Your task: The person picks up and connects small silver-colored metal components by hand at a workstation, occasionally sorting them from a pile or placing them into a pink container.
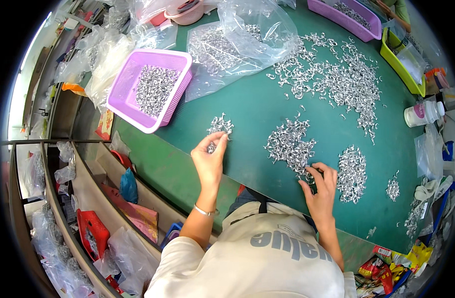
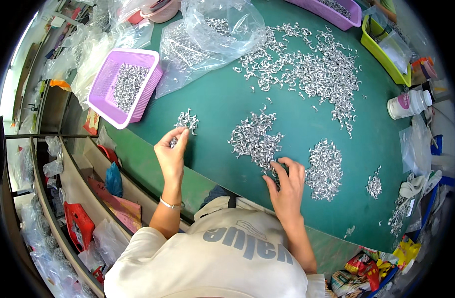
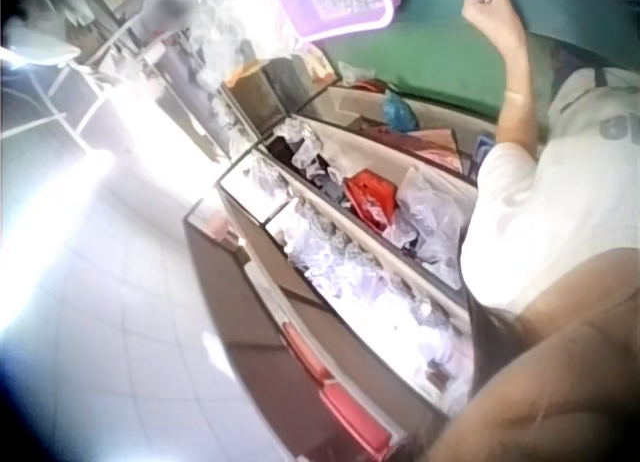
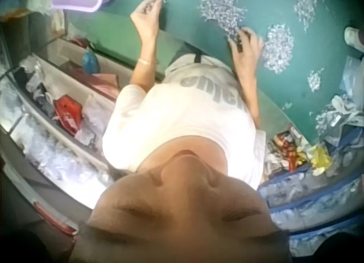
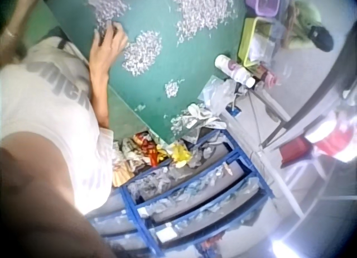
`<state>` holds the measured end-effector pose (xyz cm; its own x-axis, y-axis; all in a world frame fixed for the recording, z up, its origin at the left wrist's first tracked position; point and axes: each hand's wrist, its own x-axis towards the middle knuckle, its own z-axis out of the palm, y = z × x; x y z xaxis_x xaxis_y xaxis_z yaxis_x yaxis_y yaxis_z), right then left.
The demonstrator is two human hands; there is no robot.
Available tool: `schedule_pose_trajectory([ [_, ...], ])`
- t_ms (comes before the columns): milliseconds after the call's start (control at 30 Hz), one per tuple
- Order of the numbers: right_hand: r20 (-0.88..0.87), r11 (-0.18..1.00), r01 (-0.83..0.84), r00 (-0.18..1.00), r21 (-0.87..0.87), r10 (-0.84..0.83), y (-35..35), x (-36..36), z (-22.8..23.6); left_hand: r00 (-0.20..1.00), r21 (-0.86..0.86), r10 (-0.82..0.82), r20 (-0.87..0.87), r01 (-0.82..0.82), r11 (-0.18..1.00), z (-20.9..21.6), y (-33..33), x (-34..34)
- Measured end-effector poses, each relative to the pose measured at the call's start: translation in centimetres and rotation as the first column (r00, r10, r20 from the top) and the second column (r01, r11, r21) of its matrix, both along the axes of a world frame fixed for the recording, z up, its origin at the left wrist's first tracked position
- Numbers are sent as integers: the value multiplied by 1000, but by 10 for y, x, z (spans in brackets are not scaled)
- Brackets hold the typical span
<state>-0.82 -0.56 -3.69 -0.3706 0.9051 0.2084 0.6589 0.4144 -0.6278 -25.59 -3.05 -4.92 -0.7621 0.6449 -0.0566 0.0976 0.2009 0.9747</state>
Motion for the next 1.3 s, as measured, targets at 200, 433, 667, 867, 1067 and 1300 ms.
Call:
schedule_pose_trajectory([
  [200,26,998,-35,999,46,34,-1,-2,-11,987,46,21,162,-29,999,-1,-2,-13],
  [433,-179,1000,20,984,10,-18,-1,-1,8,-167,426,-457,874,-191,884,29,-3,13],
  [667,-197,997,52,980,60,-39,-3,21,28,-258,485,-509,821,-155,861,67,17,58],
  [867,-59,977,172,984,129,-166,-14,43,79,-104,316,-309,945,54,947,111,50,61],
  [1067,-20,969,198,980,150,-197,-14,65,113,-94,437,-447,889,-109,893,176,187,46],
  [1300,-32,977,124,992,173,-120,12,109,131,634,392,-14,773,-460,797,183,344,24],
])
